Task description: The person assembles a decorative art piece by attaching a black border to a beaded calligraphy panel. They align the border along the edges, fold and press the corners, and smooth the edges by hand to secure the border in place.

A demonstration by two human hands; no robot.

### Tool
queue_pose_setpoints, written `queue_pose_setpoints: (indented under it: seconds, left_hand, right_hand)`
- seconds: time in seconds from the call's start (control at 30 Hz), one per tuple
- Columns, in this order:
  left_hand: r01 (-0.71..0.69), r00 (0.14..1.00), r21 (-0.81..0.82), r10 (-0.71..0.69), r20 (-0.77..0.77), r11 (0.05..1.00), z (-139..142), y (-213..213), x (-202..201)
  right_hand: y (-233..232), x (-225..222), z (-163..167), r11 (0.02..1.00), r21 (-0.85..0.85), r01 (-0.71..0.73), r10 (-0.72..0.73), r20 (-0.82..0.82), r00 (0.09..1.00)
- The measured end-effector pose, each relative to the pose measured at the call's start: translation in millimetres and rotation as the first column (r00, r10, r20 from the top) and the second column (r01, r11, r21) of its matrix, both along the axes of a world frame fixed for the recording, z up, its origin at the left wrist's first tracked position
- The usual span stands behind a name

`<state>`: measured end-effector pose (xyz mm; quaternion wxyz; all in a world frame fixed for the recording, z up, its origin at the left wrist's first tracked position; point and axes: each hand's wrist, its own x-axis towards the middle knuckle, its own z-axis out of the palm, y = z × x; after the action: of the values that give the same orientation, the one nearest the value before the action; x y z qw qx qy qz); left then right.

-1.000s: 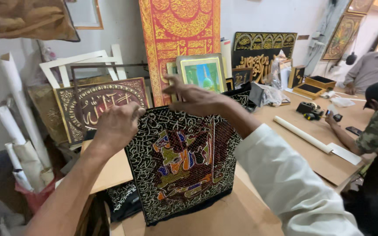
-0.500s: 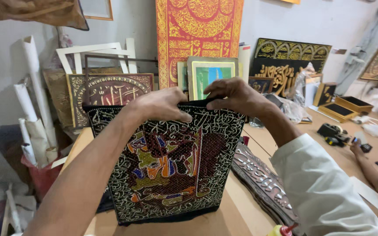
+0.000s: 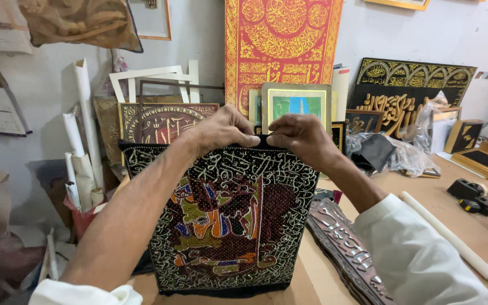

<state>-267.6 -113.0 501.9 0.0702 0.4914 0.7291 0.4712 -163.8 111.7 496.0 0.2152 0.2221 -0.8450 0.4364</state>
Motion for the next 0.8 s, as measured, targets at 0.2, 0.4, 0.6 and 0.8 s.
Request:
queue_pose_setpoints:
  seconds: [0.2,0.4,0.6,0.8]
  left_hand:
    - [-0.201,0.952,0.085,0.215,-0.217,0.976,-12.6,9.1,3.9]
    - [-0.32,0.946,-0.038,0.316,-0.077,0.947,-12.8,27.1,-7.8]
    - [-0.264,0.957,-0.245,0.286,0.056,0.933,-12.3,50.1,-28.0]
    - [-0.276,0.943,-0.335,0.322,0.09,0.901,-11.0,51.0,-25.7]
  right_hand:
    - [-9.1,-5.0,-13.7,0.969,-0.236,0.073,-0.096,-0.088,0.991]
    - [-8.1,-3.3,1.0,0.978,-0.098,0.183,-0.175,0.084,0.981]
    - [3.4,-7.3,12.4,0.962,0.265,0.062,-0.098,0.127,0.987]
    - [11.1,-13.3,9.4,0.903,0.386,-0.189,0.145,0.14,0.98]
